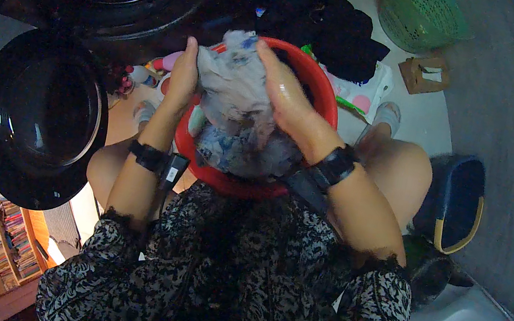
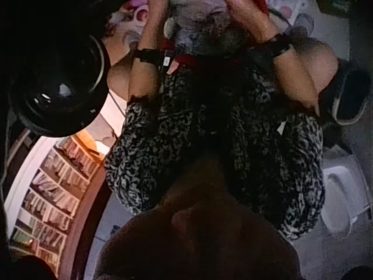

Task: The person sits on the floor and hand washes clothes in a red basin. They repeatedly submerge, scrub, and wring out a white t-shirt and other garments, then place them back into the basin.

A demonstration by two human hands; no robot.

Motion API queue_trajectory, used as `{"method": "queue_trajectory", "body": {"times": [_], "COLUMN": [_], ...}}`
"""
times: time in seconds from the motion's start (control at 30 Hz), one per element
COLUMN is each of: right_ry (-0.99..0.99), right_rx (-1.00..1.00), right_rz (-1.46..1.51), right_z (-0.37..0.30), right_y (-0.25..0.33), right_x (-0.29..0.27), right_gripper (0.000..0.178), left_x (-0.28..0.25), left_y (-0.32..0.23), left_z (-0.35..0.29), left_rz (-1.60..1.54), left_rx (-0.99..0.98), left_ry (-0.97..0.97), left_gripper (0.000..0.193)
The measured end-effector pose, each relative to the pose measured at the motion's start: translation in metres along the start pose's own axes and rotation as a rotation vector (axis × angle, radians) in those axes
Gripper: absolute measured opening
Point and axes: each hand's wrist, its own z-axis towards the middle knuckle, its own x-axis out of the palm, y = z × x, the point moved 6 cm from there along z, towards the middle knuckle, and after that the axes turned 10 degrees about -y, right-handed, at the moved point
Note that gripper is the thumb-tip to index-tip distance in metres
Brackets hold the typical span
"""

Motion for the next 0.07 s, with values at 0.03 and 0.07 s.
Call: {"method": "queue_trajectory", "body": {"times": [0.03, 0.07], "right_ry": [0.033, 0.065], "right_rx": [-0.029, -0.056], "right_rz": [-0.028, -0.055], "right_z": [-0.004, -0.009], "right_y": [0.013, 0.024], "right_x": [-0.002, -0.004], "right_gripper": [0.050, 0.052], "left_x": [-0.001, -0.007], "left_y": [0.006, 0.012], "left_z": [0.004, 0.008], "left_rz": [0.075, 0.146], "left_rx": [0.010, 0.007], "left_ry": [0.088, 0.179], "left_gripper": [0.061, 0.062]}}
